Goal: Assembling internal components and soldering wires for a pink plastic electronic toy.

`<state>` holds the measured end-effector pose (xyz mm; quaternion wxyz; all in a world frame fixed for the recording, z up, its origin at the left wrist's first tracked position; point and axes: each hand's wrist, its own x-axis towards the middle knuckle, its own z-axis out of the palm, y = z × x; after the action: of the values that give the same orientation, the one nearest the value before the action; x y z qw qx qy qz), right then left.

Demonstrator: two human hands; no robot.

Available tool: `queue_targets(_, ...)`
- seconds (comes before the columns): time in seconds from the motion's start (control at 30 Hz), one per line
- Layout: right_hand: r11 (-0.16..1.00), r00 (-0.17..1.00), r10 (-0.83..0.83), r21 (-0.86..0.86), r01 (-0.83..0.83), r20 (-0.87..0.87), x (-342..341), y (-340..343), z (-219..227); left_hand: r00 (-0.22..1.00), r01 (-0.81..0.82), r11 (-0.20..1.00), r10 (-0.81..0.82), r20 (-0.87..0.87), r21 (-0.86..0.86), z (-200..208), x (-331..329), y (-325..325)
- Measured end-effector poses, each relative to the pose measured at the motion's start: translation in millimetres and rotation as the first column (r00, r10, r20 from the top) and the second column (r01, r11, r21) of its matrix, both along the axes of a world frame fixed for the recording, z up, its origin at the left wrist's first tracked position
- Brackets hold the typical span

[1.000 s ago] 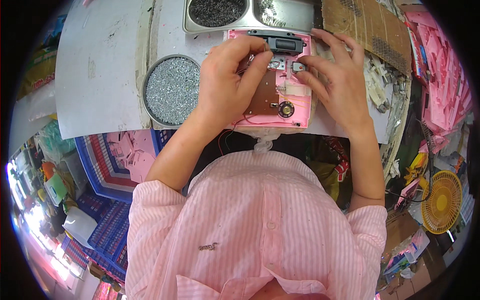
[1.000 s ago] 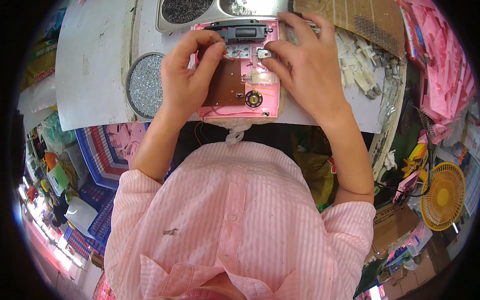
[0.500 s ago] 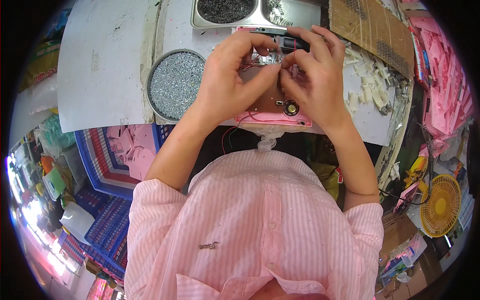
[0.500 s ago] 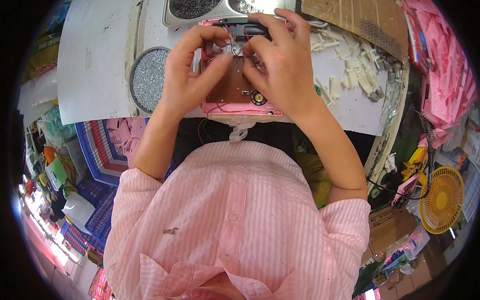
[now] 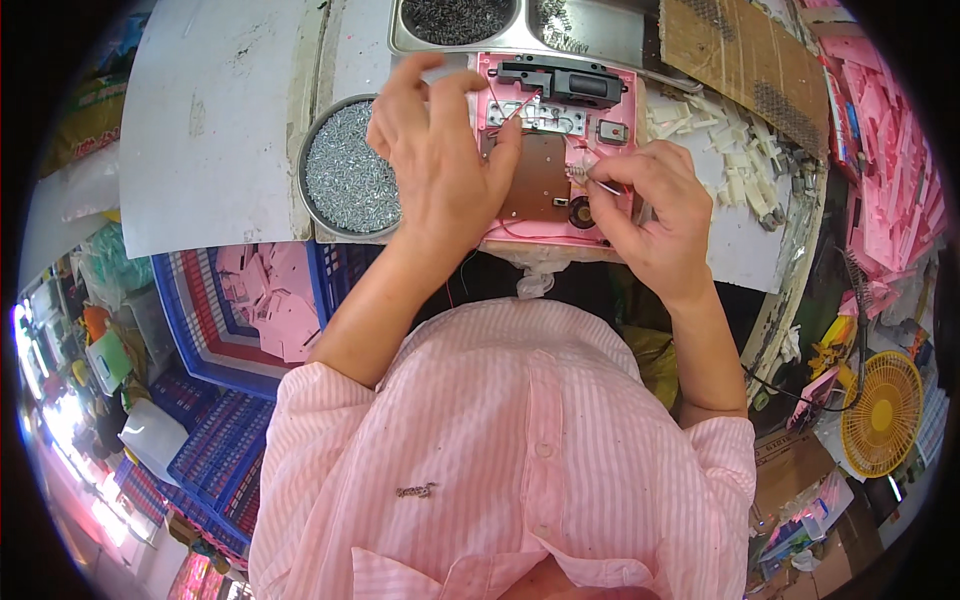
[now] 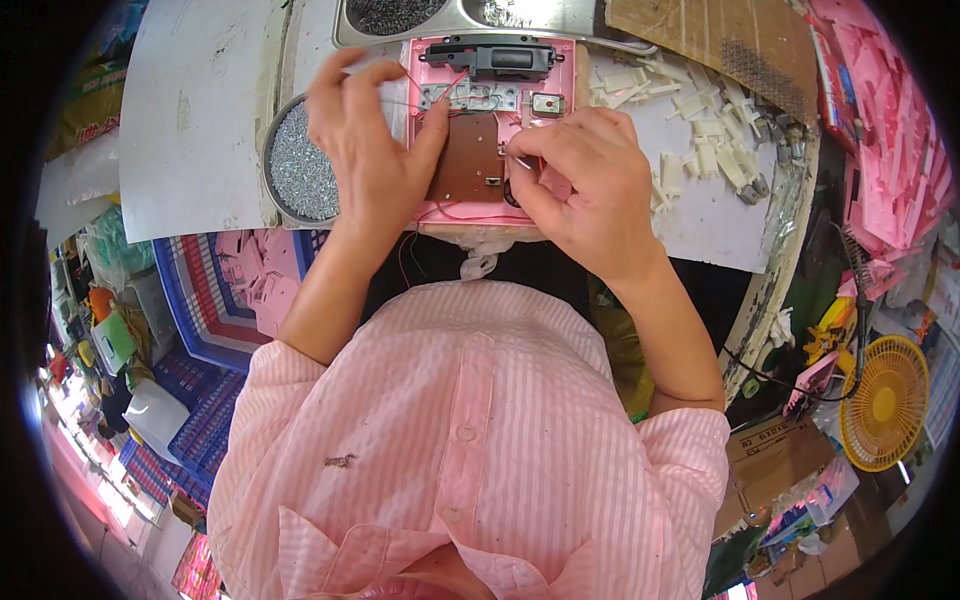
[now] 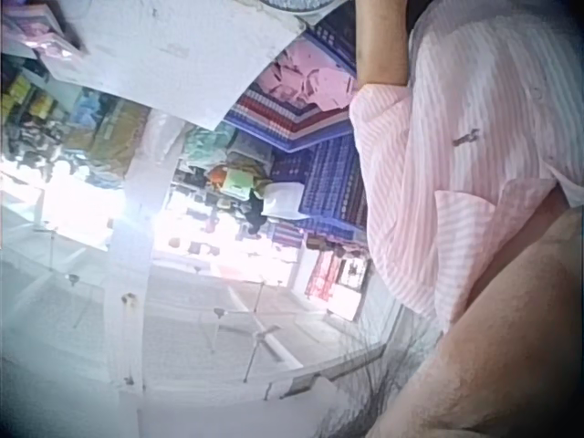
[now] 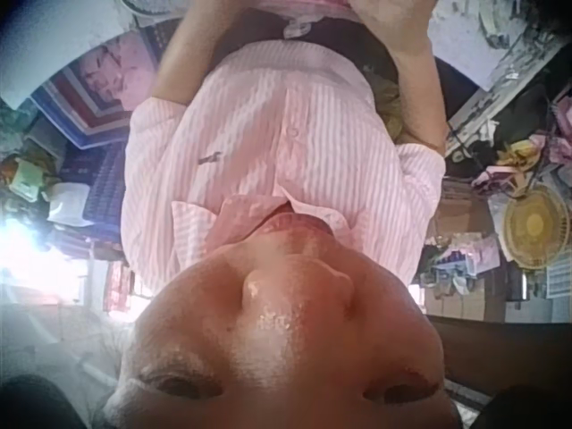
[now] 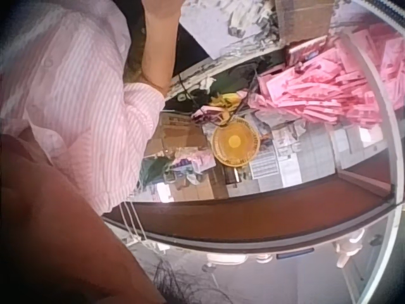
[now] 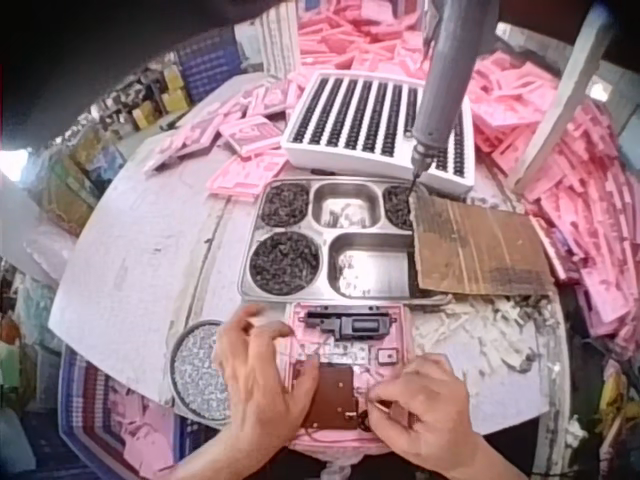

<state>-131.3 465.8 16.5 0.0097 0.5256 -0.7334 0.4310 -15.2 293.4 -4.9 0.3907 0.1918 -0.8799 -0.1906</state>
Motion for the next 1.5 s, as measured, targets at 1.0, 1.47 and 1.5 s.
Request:
queue_targets(1.0,0.100,0.252,-0.570,-0.238,0.966,0.782,-118.8,382.5,15.7,0.768,0.438,0.591,-0.638,0.060,0.678,32.0,-26.0,13.0)
queue_targets(1.47,0.813,0.725,-0.335,-0.203,0.545,0.602,9.0,122.0,-1.3,0.887,0.429,0.900,-0.437,0.148,0.083,11.4,-47.1,17.8)
queue_targets(1.5,0.852,0.749,-0.294,-0.192,0.487,0.594,9.6,110.1,-0.8,0.888,0.428,0.900,-0.436,0.146,0.086,10.5,-47.1,17.4)
